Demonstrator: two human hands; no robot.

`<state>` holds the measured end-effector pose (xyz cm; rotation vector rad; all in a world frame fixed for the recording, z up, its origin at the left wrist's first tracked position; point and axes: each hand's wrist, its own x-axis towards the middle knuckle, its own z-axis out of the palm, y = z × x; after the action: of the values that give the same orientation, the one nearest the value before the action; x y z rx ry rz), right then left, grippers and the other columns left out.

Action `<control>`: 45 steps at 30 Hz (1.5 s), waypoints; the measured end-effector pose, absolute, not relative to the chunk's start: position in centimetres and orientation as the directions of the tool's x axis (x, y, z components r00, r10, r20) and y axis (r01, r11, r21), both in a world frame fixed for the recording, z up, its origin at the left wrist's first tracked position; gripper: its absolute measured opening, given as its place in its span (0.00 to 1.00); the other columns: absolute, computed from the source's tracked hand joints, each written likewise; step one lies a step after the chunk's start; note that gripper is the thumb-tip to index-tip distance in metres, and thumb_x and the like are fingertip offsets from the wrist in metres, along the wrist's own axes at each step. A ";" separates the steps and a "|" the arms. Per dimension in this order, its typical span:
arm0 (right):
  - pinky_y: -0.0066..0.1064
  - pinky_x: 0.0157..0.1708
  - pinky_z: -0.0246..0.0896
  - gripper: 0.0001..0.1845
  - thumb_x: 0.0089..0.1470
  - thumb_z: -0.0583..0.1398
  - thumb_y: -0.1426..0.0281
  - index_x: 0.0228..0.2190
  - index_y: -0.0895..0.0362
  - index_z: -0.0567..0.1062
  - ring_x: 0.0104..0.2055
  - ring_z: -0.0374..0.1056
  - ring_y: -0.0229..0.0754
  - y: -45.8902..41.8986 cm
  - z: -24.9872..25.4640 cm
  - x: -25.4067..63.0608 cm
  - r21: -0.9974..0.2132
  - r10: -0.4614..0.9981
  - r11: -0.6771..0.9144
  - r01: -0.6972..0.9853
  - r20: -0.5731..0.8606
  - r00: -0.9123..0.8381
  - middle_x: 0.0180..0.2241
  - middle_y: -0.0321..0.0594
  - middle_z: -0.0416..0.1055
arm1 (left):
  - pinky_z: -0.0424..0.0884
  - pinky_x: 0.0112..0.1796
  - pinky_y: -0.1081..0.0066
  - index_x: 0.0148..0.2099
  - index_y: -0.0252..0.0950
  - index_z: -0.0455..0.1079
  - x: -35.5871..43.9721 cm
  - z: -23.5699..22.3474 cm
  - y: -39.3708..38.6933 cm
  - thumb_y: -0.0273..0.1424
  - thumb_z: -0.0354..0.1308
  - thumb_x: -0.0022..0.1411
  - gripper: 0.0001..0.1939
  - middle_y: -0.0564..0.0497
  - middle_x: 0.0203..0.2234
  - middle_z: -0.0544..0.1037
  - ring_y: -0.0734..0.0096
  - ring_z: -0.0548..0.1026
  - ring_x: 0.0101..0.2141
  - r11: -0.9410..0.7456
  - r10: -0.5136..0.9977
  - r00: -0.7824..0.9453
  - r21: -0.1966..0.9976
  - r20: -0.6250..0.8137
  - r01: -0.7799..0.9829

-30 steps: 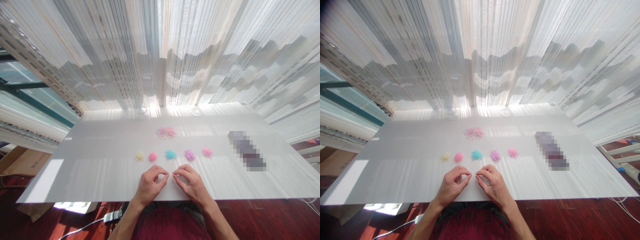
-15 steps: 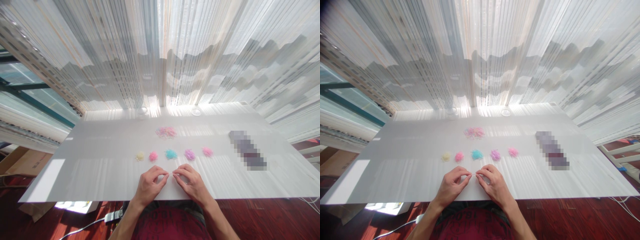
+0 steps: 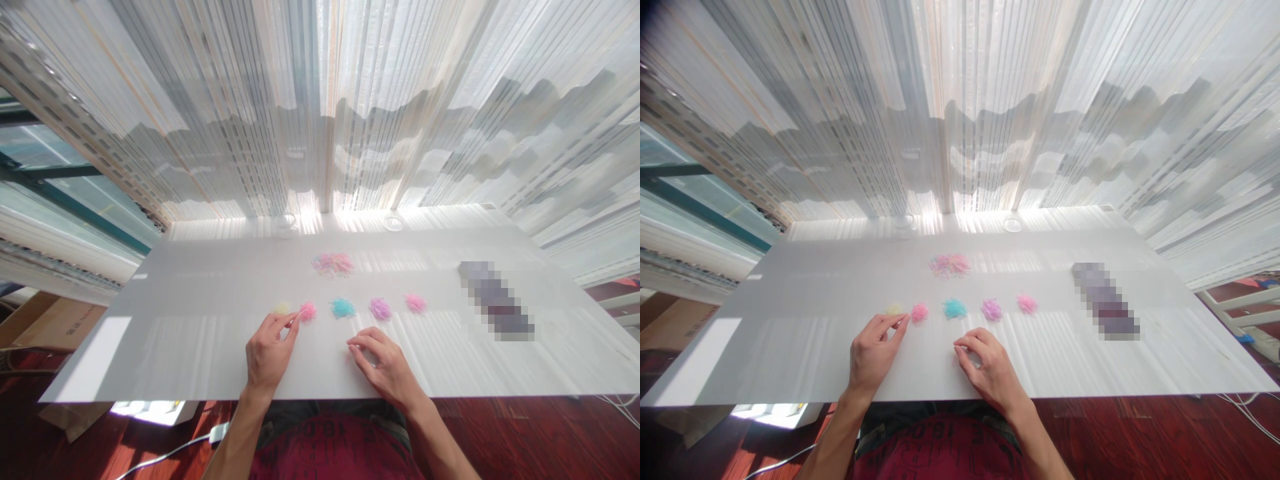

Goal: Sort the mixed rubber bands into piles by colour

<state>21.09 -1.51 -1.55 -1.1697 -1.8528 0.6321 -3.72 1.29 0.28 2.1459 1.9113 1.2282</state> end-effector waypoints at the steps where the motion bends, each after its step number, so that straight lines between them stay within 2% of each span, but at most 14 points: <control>1: 0.35 0.39 0.74 0.08 0.67 0.58 0.71 0.39 0.52 0.79 0.38 0.75 0.44 -1.5 -1.5 21.1 -0.761 0.899 0.437 0.479 0.381 -0.215 0.36 0.42 0.76 | 0.64 0.25 0.75 0.42 0.40 0.83 -3.7 0.2 1.3 0.35 0.61 0.71 0.10 0.53 0.29 0.80 0.77 0.68 0.20 -0.244 0.849 -0.059 0.488 0.526 0.838; 24: 0.33 0.39 0.72 0.07 0.67 0.59 0.73 0.39 0.52 0.78 0.38 0.75 0.43 -1.5 -1.5 21.1 -0.771 0.904 0.428 0.471 0.372 -0.212 0.36 0.40 0.75 | 0.64 0.26 0.75 0.40 0.40 0.83 -3.0 -0.2 1.5 0.35 0.63 0.68 0.08 0.55 0.28 0.79 0.77 0.67 0.20 -0.177 0.878 -0.106 0.522 0.467 0.835; 28: 0.33 0.38 0.72 0.08 0.67 0.59 0.73 0.38 0.52 0.78 0.37 0.74 0.43 -1.5 -1.4 21.1 -0.769 0.900 0.436 0.468 0.378 -0.217 0.36 0.41 0.75 | 0.63 0.27 0.75 0.39 0.40 0.83 -3.5 0.6 2.1 0.33 0.64 0.67 0.07 0.54 0.28 0.79 0.76 0.68 0.21 -0.122 0.876 -0.151 0.512 0.459 0.850; 32: 0.33 0.38 0.72 0.07 0.67 0.59 0.73 0.38 0.53 0.78 0.37 0.74 0.43 -1.5 -1.4 21.1 -0.774 0.902 0.432 0.462 0.372 -0.220 0.36 0.41 0.75 | 0.63 0.29 0.75 0.39 0.42 0.84 -3.7 1.6 2.8 0.31 0.65 0.65 0.05 0.55 0.31 0.81 0.76 0.71 0.24 -0.012 0.921 -0.179 0.486 0.346 0.874; 36: 0.33 0.39 0.72 0.07 0.67 0.59 0.73 0.39 0.53 0.78 0.37 0.74 0.43 -1.5 -1.4 21.1 -0.775 0.902 0.433 0.461 0.373 -0.219 0.36 0.41 0.75 | 0.65 0.32 0.74 0.41 0.45 0.84 -3.2 2.3 3.4 0.32 0.65 0.66 0.05 0.55 0.34 0.82 0.73 0.76 0.28 0.053 0.963 -0.167 0.455 0.213 0.889; 40: 0.33 0.38 0.72 0.08 0.67 0.59 0.73 0.38 0.53 0.78 0.37 0.74 0.43 -1.5 -1.4 21.1 -0.775 0.901 0.434 0.459 0.374 -0.220 0.36 0.41 0.75 | 0.65 0.33 0.73 0.43 0.47 0.83 -3.0 3.1 4.2 0.34 0.62 0.69 0.08 0.55 0.38 0.83 0.68 0.80 0.36 0.090 0.988 -0.135 0.415 0.080 0.905; 45: 0.33 0.38 0.72 0.07 0.67 0.59 0.73 0.38 0.52 0.78 0.37 0.75 0.43 -1.4 -1.4 21.1 -0.774 0.900 0.435 0.460 0.376 -0.219 0.36 0.40 0.75 | 0.67 0.35 0.72 0.45 0.48 0.82 -3.1 4.3 5.4 0.35 0.58 0.71 0.10 0.55 0.42 0.84 0.64 0.80 0.42 0.116 0.993 -0.105 0.347 -0.053 0.931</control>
<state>21.11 -1.45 -1.42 -1.1584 -1.8433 0.6569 -3.06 5.35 4.32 1.8950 2.1251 0.3292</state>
